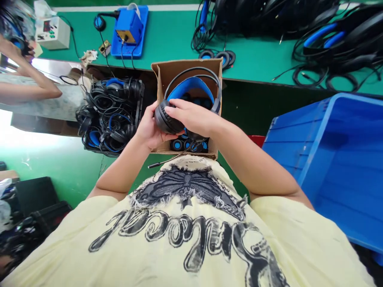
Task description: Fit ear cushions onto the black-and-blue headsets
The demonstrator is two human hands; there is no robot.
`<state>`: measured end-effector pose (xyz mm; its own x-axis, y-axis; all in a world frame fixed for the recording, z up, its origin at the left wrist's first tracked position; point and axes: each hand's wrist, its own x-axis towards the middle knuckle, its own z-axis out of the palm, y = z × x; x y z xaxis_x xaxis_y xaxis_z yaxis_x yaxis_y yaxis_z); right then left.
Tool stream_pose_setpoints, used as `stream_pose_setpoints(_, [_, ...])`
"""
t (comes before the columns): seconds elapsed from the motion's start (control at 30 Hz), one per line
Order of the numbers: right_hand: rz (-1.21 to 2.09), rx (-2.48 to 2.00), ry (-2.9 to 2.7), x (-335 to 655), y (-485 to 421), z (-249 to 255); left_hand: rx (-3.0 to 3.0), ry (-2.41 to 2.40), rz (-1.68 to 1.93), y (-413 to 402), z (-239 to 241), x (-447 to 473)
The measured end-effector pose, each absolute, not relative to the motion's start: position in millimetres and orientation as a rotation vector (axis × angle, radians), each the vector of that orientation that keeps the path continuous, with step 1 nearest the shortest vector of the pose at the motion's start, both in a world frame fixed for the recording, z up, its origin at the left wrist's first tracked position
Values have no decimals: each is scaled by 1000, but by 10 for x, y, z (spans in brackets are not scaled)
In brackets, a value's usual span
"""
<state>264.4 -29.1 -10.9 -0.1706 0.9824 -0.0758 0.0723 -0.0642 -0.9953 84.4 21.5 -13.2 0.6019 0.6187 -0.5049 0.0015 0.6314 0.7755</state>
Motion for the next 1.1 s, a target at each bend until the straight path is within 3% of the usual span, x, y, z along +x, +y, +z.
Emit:
stream_pose_setpoints(0.33, [1217,-1483,-1302,2495,-294,255,851,883,402,260,-61,843])
stream_pose_setpoints(0.67, [346,-1489,-1883,2472,-826,362,953,874,637,206,-124,778])
stream_pose_setpoints(0.93, [-69,-1786,-2125,2391,-1057,325,1158,743,618,-48,-120,709])
stream_pose_setpoints(1.1, [-169,-1676,-2161,2382,-1101,239,1119,742,627,-174,-162,732])
